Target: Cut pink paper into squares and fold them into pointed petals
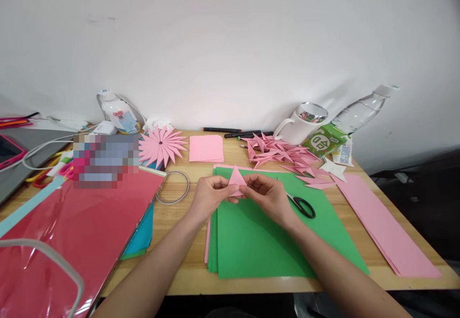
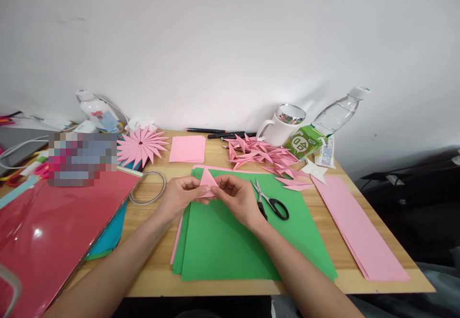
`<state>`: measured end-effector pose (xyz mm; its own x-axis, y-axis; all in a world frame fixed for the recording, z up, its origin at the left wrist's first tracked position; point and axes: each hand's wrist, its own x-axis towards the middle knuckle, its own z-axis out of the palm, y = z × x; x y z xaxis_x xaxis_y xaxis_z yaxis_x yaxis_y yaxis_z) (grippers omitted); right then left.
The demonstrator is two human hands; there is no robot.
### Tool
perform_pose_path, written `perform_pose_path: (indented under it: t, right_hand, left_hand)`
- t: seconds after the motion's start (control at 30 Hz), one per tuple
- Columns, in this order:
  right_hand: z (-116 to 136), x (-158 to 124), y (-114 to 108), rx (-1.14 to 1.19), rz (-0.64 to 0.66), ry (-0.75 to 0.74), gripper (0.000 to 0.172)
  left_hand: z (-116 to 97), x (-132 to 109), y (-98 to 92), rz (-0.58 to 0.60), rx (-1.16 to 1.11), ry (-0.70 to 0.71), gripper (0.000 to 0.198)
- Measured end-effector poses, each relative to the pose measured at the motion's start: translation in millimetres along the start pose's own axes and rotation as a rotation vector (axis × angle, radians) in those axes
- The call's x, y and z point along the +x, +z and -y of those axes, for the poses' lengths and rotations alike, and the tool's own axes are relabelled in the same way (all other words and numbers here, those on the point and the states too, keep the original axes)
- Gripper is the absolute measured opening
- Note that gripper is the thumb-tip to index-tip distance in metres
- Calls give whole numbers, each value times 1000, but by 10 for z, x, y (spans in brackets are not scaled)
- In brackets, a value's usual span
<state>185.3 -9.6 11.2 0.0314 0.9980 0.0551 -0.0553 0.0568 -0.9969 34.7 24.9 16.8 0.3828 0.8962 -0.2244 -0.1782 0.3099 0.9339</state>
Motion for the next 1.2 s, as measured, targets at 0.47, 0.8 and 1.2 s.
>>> perform_pose_path:
  t: [0.47,0.8,1.2]
  right_hand:
    - [20,16,-60,-60,6,66,27]
    - [49,1,-30,-69,23,50,28]
    - [55,3,-34,-74,19,57,27]
  left_hand:
    - [18,32,-22,-34,-76,-60,31]
    - [15,39,-44,-22,-91,-93,33]
    - [18,34,-29,-50,-114,-99,32]
